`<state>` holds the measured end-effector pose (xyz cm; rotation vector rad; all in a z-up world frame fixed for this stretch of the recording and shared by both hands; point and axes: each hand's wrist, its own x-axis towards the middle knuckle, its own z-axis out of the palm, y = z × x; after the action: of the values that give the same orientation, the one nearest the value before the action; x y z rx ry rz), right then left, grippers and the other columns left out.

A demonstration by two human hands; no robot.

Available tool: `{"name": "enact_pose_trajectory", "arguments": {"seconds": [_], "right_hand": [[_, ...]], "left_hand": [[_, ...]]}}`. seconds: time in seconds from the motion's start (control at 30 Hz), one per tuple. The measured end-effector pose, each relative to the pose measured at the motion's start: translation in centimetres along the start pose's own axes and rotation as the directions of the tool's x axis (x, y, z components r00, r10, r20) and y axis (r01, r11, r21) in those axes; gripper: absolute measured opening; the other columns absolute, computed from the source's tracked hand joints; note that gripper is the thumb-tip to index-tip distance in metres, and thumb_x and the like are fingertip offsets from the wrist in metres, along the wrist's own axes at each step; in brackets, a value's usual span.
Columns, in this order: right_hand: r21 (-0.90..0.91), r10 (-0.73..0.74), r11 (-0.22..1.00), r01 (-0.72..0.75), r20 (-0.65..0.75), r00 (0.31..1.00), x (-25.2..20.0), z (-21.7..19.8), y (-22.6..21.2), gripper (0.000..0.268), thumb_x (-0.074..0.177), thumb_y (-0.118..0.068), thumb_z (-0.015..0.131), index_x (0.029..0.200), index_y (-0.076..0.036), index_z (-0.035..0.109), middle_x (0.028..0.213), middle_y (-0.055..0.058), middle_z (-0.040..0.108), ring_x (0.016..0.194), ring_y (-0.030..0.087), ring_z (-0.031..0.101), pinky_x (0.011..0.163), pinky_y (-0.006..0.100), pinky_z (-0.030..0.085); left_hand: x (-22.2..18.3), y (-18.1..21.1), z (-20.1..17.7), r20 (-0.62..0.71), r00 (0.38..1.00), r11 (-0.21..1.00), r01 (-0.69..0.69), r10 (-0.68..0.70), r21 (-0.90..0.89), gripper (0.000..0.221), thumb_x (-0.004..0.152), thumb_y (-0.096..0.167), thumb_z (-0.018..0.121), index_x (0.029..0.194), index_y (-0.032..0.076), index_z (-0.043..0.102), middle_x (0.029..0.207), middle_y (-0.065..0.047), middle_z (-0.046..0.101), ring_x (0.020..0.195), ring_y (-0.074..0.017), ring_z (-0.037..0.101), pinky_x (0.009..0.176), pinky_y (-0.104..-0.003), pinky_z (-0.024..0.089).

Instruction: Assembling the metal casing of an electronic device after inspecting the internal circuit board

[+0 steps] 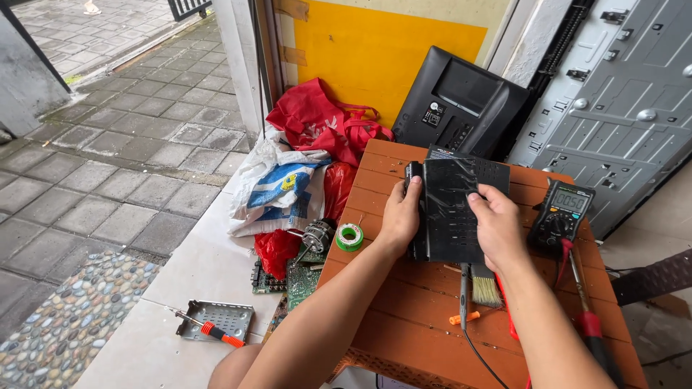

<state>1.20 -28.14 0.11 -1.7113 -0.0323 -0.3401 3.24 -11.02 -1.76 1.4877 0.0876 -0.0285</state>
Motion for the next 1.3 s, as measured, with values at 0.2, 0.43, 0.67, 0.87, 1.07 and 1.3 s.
{"name": "enact_pose_trajectory", "arguments": {"seconds": [0.2, 0.43, 0.67, 0.87, 1.07, 1.3], "right_hand": [[-0.008, -0.001, 1.0, 0.001, 0.014, 1.0, 0.0, -0.4, 0.1, 0.049, 0.106, -0.005, 0.052, 0.155, -0.002, 0.045, 0.115, 0.024, 0.066, 0.112, 0.026, 0.062, 0.095, 0.051, 0.054], [-0.048, 0.008, 0.999, -0.007, 0.018, 1.0, -0.9, 0.9, -1.4, 0.052, 0.106, -0.002, 0.05, 0.156, -0.009, 0.045, 0.115, 0.033, 0.065, 0.112, 0.037, 0.064, 0.091, 0.057, 0.054], [-0.064, 0.002, 0.998, -0.002, -0.007, 1.0, -1.5, 1.6, -2.1, 0.052, 0.106, -0.002, 0.05, 0.157, -0.01, 0.044, 0.116, 0.034, 0.064, 0.114, 0.038, 0.063, 0.09, 0.058, 0.054], [-0.139, -0.005, 0.99, 0.0, -0.033, 0.999, -2.0, 1.8, -2.8, 0.052, 0.105, -0.005, 0.051, 0.156, -0.012, 0.046, 0.114, 0.031, 0.067, 0.114, 0.037, 0.064, 0.092, 0.058, 0.053], [-0.28, -0.09, 0.956, 0.085, -0.005, 0.996, -1.2, 1.1, -1.6, 0.051, 0.106, -0.01, 0.053, 0.156, -0.01, 0.047, 0.116, 0.029, 0.069, 0.116, 0.034, 0.065, 0.095, 0.053, 0.052], [-0.111, -0.252, 0.96, 0.257, 0.053, 0.966, -0.8, 1.0, -1.1, 0.036, 0.107, -0.018, 0.059, 0.141, -0.005, 0.062, 0.117, 0.021, 0.07, 0.109, 0.021, 0.064, 0.093, 0.04, 0.056]], "left_hand": [[1.1, -1.4, 0.3, 0.019, 0.999, 0.999, 0.037, -0.038, 0.027, 0.075, 0.096, 0.069, 0.046, 0.145, 0.012, 0.052, 0.128, -0.02, 0.065, 0.127, -0.0364, 0.059, 0.105, -0.051, 0.049], [0.9, -1.3, 0.3, 0.032, 0.999, 0.999, 0.028, -0.029, 0.04, 0.075, 0.097, 0.067, 0.046, 0.146, 0.011, 0.05, 0.127, -0.022, 0.065, 0.126, -0.0371, 0.06, 0.104, -0.051, 0.05], [0.4, -0.8, 0.0, 0.065, 0.997, 0.999, 0.025, -0.028, 0.043, 0.076, 0.097, 0.067, 0.046, 0.146, 0.01, 0.051, 0.128, -0.023, 0.064, 0.129, -0.0384, 0.058, 0.105, -0.051, 0.049], [-0.3, -0.1, -0.1, 0.069, 0.997, 0.999, 0.029, -0.031, 0.036, 0.075, 0.096, 0.066, 0.046, 0.145, 0.01, 0.052, 0.129, -0.024, 0.064, 0.13, -0.04, 0.057, 0.107, -0.051, 0.048], [-0.5, 0.7, -0.2, 0.048, 0.999, 0.999, -0.003, 0.001, 0.039, 0.07, 0.093, 0.063, 0.054, 0.139, 0.01, 0.057, 0.124, -0.025, 0.066, 0.126, -0.041, 0.06, 0.103, -0.052, 0.05], [0.6, 1.2, -0.6, -0.127, 0.98, 0.97, 0.123, -0.152, -0.21, 0.066, 0.089, 0.058, 0.064, 0.133, 0.008, 0.063, 0.112, -0.016, 0.068, 0.112, -0.0277, 0.065, 0.093, -0.041, 0.056]]}}
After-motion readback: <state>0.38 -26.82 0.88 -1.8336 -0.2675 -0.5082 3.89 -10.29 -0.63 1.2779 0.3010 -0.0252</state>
